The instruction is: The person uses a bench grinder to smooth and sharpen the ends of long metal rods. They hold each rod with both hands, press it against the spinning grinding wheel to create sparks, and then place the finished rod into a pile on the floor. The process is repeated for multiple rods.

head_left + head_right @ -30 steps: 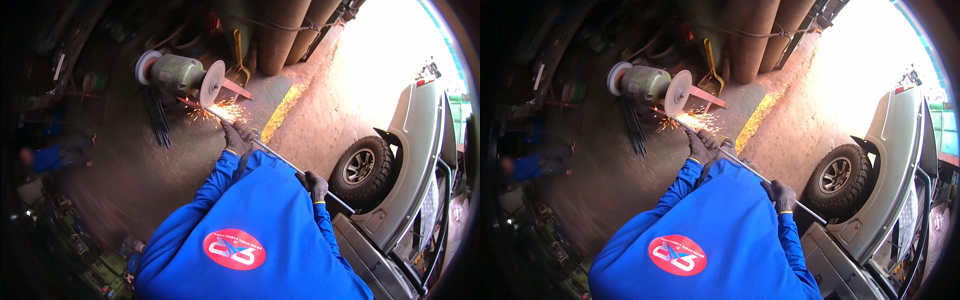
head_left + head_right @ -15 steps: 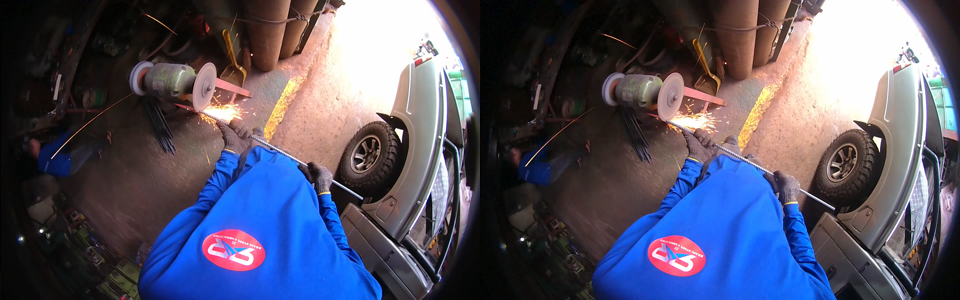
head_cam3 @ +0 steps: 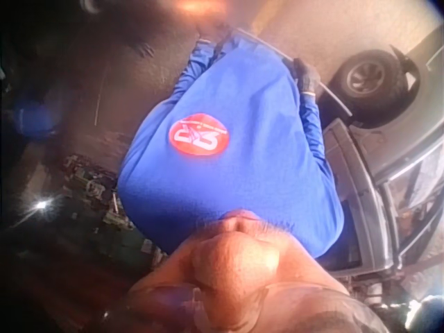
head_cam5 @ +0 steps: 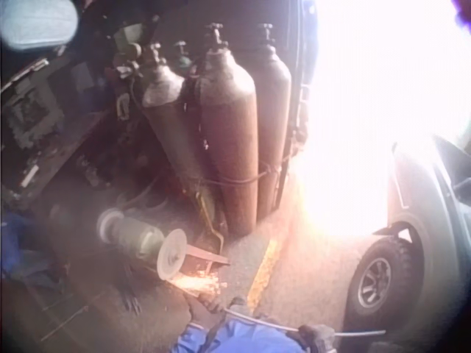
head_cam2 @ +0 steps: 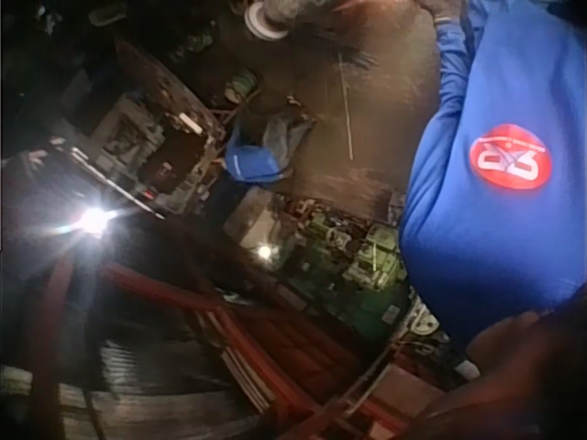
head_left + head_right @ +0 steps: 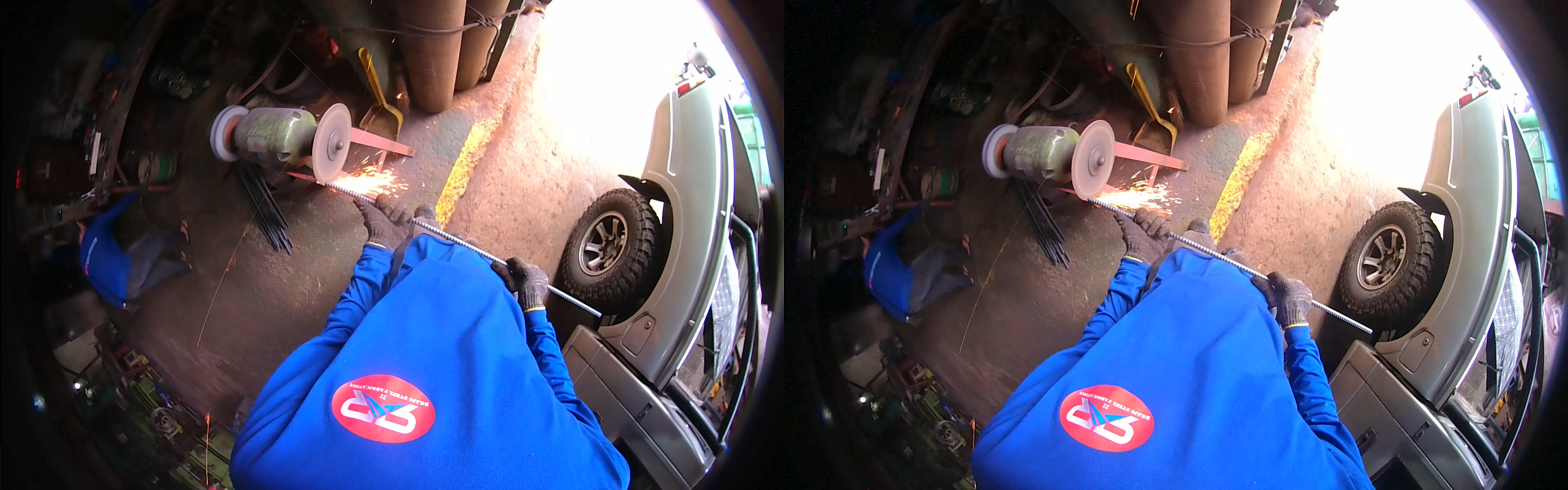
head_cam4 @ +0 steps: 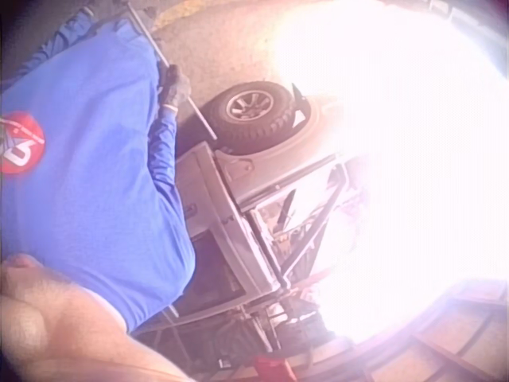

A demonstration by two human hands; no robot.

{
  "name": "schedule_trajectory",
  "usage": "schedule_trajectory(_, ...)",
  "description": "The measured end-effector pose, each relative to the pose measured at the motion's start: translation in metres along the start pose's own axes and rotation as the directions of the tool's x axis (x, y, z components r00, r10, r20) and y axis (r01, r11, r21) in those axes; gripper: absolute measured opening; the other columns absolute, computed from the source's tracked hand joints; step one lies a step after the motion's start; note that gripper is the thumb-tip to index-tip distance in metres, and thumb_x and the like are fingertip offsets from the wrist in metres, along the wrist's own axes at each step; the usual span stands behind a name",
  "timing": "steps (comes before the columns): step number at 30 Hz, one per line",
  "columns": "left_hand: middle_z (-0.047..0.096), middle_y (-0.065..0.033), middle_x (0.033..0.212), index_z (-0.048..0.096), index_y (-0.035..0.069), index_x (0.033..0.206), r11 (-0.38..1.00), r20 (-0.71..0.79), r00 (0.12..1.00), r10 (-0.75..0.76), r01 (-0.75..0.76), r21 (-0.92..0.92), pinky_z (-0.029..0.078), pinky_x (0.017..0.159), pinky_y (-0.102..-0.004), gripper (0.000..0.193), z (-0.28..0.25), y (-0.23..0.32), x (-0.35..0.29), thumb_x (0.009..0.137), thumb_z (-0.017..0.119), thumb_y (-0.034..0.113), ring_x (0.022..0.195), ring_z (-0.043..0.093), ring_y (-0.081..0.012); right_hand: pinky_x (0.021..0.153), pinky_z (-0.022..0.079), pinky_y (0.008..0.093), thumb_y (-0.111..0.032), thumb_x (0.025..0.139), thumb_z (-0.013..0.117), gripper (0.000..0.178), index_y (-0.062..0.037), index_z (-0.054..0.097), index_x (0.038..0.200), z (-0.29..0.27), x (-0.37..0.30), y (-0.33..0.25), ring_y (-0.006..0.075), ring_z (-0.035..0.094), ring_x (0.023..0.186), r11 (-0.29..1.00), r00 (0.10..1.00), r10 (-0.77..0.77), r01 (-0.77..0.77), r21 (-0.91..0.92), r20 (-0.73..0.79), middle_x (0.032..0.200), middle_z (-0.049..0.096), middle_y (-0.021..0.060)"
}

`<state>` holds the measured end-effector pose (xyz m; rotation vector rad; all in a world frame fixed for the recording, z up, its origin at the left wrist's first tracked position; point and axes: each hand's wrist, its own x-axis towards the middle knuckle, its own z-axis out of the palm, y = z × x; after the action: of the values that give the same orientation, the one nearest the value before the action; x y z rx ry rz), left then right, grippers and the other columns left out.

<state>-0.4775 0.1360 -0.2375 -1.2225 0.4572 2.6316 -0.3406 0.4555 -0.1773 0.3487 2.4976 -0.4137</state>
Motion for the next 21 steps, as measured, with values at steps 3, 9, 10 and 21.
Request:
schedule_trajectory(3, 0.026, 0.0034, 0.049, 0.032, 0.018, 0.058, 1.0, 0.043, 0.999, -0.013, 0.014, -0.025, 0.024, 0.045, -0.0282, 0.071, 0.006, -0.001, -0.004, 0.083, 0.039, 0.083, 0.043, 0.025, -0.0123, 0.076, 0.053, 0.0488, -0.072, 0.082, 0.054, 0.059, -0.0184, 0.073, 0.097, -0.005, -0.001, -0.003, 0.0391, 0.068, 0.089, 1.0, 1.0, -0.004, 0.005, 0.021, -0.019, 0.089, 0.07, 0.0189)
schedule_trajectory(9, 0.024, 0.0031, 0.049, 0.031, 0.017, 0.057, 1.0, 0.065, 0.998, -0.011, 0.013, -0.027, 0.023, 0.045, -0.0282, 0.072, 0.004, 0.0, -0.001, 0.083, 0.037, 0.083, 0.044, 0.024, -0.0124, 0.074, 0.053, 0.0484, -0.069, 0.081, 0.059, 0.055, -0.0168, 0.073, 0.093, -0.005, 0.0, -0.001, 0.0389, 0.068, 0.087, 0.996, 0.995, -0.035, 0.043, 0.073, -0.096, 0.087, 0.07, 0.0186)
schedule_trajectory(10, 0.024, 0.003, 0.049, 0.031, 0.017, 0.057, 1.0, 0.041, 0.999, -0.01, 0.011, -0.026, 0.023, 0.045, -0.0283, 0.072, 0.006, 0.0, -0.003, 0.083, 0.037, 0.083, 0.044, 0.024, -0.0124, 0.073, 0.053, 0.0483, -0.068, 0.081, 0.06, 0.055, -0.0166, 0.073, 0.092, -0.003, 0.0, 0.0, 0.0389, 0.068, 0.087, 0.995, 0.993, -0.042, 0.051, 0.081, -0.107, 0.087, 0.07, 0.0184)
schedule_trajectory(21, 0.026, 0.0023, 0.049, 0.033, 0.016, 0.058, 0.997, 0.133, 0.991, -0.011, 0.02, -0.07, 0.023, 0.045, -0.0287, 0.071, 0.005, 0.0, 0.001, 0.084, 0.038, 0.083, 0.044, 0.025, -0.0127, 0.065, 0.051, 0.0465, -0.065, 0.078, 0.065, 0.048, -0.0188, 0.072, 0.087, 0.004, 0.007, 0.006, 0.0352, 0.069, 0.076, 0.994, 0.974, -0.089, 0.1, 0.044, -0.211, 0.079, 0.07, 0.0124)
